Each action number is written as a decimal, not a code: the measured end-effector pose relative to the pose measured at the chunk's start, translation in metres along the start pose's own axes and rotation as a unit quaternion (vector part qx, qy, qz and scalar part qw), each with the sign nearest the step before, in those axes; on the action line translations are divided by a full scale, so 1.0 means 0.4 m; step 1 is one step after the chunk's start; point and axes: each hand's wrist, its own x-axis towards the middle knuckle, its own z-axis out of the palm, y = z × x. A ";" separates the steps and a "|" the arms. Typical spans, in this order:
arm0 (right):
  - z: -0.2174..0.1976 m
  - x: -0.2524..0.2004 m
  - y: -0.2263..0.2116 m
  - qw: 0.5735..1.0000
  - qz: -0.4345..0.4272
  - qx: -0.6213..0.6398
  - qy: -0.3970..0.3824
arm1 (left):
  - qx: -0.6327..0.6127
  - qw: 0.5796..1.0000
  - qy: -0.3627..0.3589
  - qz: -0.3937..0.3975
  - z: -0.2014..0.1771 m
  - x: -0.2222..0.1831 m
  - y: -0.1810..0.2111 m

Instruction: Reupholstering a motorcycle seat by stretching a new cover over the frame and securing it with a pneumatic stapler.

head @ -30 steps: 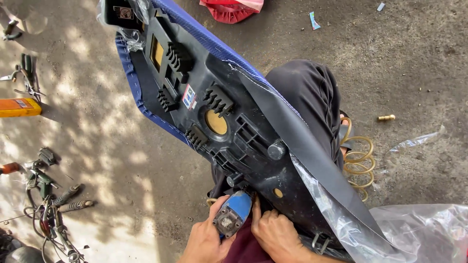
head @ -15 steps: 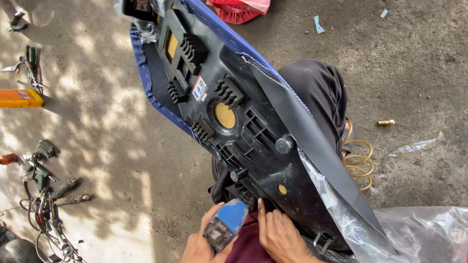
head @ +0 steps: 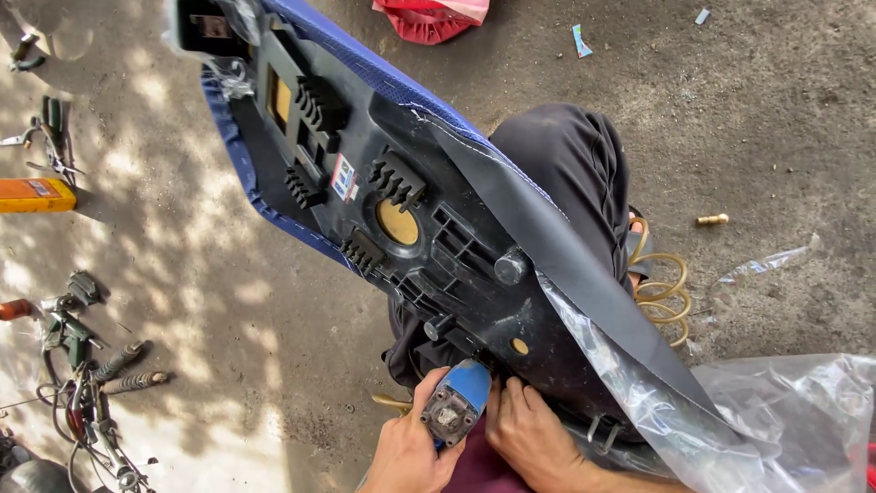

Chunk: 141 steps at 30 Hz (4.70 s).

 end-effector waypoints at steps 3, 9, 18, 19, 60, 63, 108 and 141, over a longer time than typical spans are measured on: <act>-0.051 0.005 0.046 0.997 -0.028 -0.021 0.064 | -0.134 0.989 0.009 -0.055 -0.072 -0.016 0.017; -0.135 0.054 0.029 0.996 -0.027 -0.010 0.088 | -0.309 0.900 0.084 -0.296 -0.219 -0.136 -0.042; -0.103 0.189 -0.002 0.996 -0.024 0.056 -0.061 | -0.117 0.990 0.056 -0.058 -0.191 -0.102 -0.180; -0.099 0.194 0.001 0.996 -0.030 0.054 -0.062 | -0.122 0.989 0.058 -0.060 -0.192 -0.090 -0.182; -0.084 0.153 0.052 0.997 -0.054 -0.036 0.046 | -0.284 0.955 0.078 -0.018 -0.174 -0.116 -0.114; -0.069 0.150 0.024 0.999 -0.038 0.012 0.003 | -0.248 0.957 0.125 -0.087 -0.165 -0.103 -0.182; -0.051 0.209 -0.043 0.982 -0.048 -0.093 -0.159 | 0.003 0.999 -0.019 0.037 -0.328 0.016 -0.077; -0.099 0.241 -0.019 0.984 0.008 -0.047 -0.171 | -0.057 0.992 0.066 0.092 -0.322 -0.025 -0.165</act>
